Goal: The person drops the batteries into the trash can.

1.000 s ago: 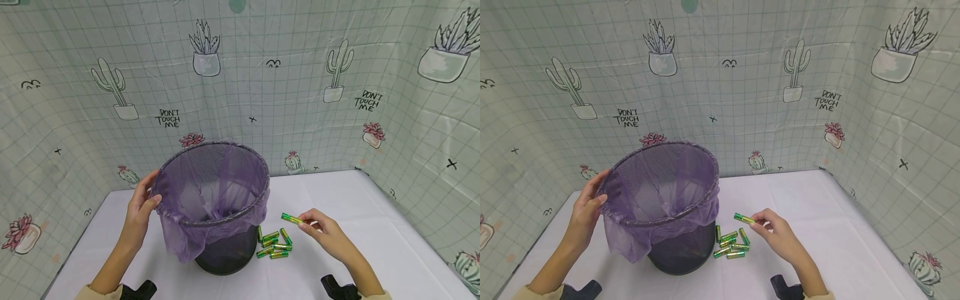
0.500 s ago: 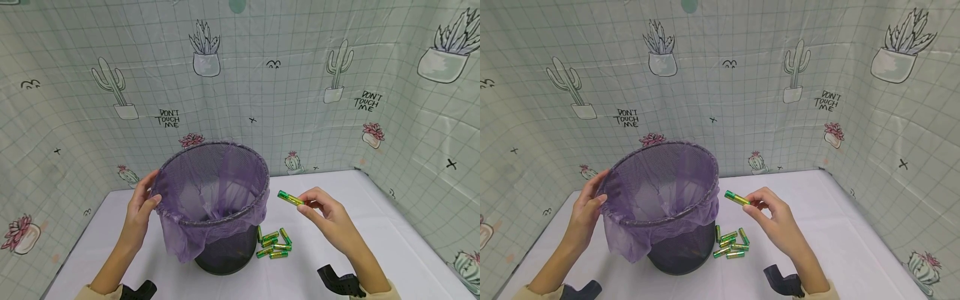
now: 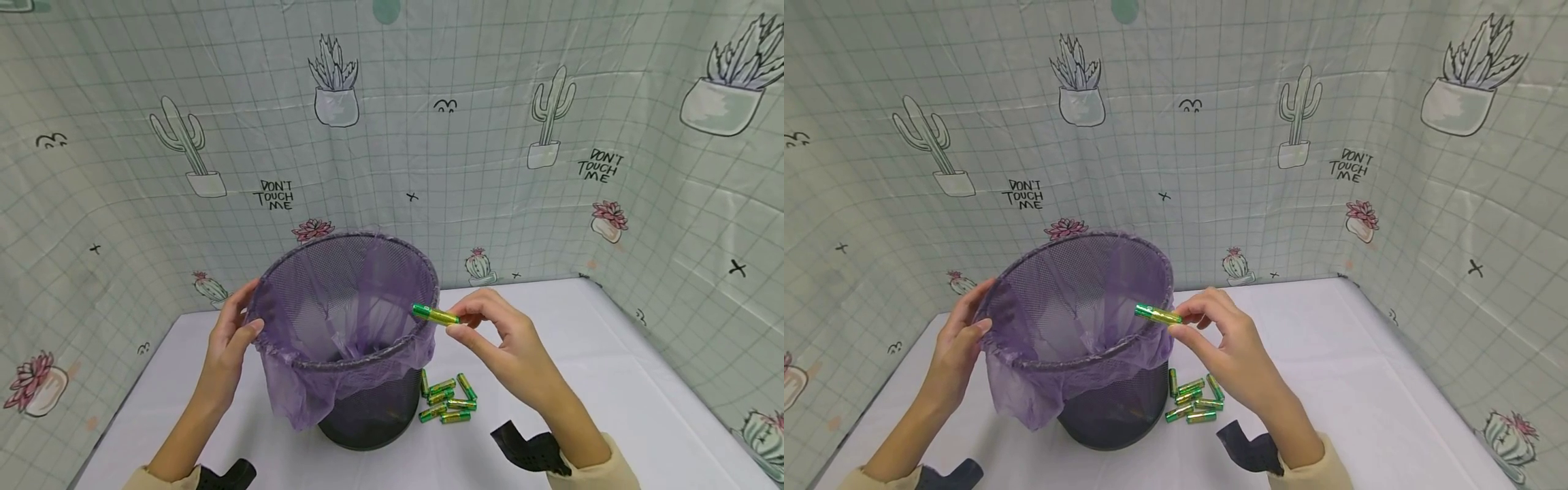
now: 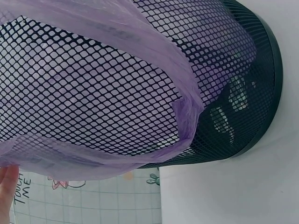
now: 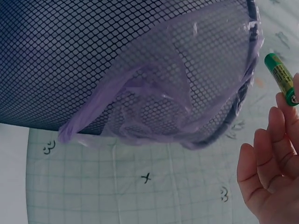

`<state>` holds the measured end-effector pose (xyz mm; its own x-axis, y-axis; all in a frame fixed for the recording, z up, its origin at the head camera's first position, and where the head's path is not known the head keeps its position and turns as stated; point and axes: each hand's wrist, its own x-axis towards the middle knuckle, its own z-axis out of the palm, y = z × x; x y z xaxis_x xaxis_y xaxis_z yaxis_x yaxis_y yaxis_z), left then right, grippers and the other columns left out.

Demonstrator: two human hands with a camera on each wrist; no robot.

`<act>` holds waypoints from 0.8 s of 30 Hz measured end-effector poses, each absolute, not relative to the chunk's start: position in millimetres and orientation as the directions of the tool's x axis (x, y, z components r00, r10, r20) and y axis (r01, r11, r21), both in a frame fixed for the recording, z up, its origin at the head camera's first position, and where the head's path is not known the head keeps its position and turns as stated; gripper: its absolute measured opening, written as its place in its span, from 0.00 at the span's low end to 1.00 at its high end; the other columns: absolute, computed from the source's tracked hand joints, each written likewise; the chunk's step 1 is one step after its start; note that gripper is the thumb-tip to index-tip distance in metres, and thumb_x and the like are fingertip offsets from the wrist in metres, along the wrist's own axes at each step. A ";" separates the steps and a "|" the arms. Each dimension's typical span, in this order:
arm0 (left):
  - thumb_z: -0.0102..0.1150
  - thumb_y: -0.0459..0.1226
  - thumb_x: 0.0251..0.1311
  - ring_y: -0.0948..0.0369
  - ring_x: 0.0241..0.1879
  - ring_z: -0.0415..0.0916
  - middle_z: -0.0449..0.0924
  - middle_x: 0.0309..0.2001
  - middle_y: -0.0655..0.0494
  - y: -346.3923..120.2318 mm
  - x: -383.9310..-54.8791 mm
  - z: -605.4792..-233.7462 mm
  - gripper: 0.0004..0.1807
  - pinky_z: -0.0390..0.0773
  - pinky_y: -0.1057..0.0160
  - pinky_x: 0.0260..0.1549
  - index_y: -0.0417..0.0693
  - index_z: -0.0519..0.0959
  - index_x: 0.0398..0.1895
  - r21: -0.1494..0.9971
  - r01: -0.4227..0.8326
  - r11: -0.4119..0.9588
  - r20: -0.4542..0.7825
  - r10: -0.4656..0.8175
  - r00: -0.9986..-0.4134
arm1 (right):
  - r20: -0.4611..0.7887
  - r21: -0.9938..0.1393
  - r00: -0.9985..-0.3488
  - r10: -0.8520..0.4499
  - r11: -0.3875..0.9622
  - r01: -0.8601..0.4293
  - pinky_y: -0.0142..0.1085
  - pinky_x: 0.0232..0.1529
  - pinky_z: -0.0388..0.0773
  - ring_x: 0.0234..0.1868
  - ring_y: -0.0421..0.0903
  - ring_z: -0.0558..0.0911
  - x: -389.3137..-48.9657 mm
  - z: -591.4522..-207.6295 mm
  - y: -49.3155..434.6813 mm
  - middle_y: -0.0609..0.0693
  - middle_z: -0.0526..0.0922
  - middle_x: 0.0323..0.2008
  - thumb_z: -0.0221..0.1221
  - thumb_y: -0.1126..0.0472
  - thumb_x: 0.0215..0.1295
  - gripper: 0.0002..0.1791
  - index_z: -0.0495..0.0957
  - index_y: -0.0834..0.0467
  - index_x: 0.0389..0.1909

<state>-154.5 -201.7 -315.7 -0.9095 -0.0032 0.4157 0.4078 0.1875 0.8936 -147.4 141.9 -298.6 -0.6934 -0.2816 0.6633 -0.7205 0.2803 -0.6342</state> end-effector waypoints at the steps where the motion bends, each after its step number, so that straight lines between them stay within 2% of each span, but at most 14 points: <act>1: 0.38 0.33 0.62 0.65 0.56 0.63 0.61 0.60 0.60 -201.7 -154.4 -315.7 0.30 0.64 0.73 0.47 0.47 0.56 0.69 0.894 0.407 0.188 0.415 -0.004 -0.910 | 0.674 -0.621 -0.684 -0.280 0.287 -0.730 0.28 0.38 0.71 0.36 0.38 0.73 -147.8 -298.0 139.0 0.45 0.75 0.35 0.60 0.72 0.56 0.12 0.78 0.54 0.39; 6: 0.38 0.33 0.62 0.65 0.56 0.63 0.61 0.60 0.60 -201.8 -154.3 -315.8 0.29 0.64 0.73 0.47 0.47 0.56 0.70 0.893 0.409 0.189 0.417 -0.001 -0.909 | 0.697 -0.580 -0.654 -0.293 0.305 -0.755 0.28 0.40 0.71 0.37 0.39 0.72 -149.5 -296.1 127.3 0.44 0.77 0.36 0.62 0.70 0.54 0.12 0.79 0.53 0.38; 15: 0.38 0.33 0.62 0.65 0.57 0.61 0.60 0.61 0.60 -202.2 -154.4 -315.9 0.30 0.62 0.74 0.49 0.48 0.56 0.70 0.895 0.404 0.191 0.411 0.002 -0.911 | 0.700 -0.564 -0.633 -0.332 0.286 -0.774 0.28 0.39 0.69 0.37 0.39 0.72 -147.3 -293.8 109.2 0.43 0.75 0.34 0.65 0.66 0.53 0.11 0.79 0.52 0.37; 24: 0.38 0.35 0.63 0.65 0.57 0.61 0.59 0.62 0.61 -201.3 -153.9 -315.7 0.30 0.62 0.73 0.48 0.51 0.56 0.70 0.890 0.390 0.234 0.402 -0.005 -0.915 | 0.741 -0.547 -0.608 -0.286 0.269 -0.793 0.27 0.36 0.70 0.33 0.39 0.71 -146.4 -296.9 97.4 0.44 0.75 0.30 0.66 0.67 0.50 0.10 0.79 0.54 0.33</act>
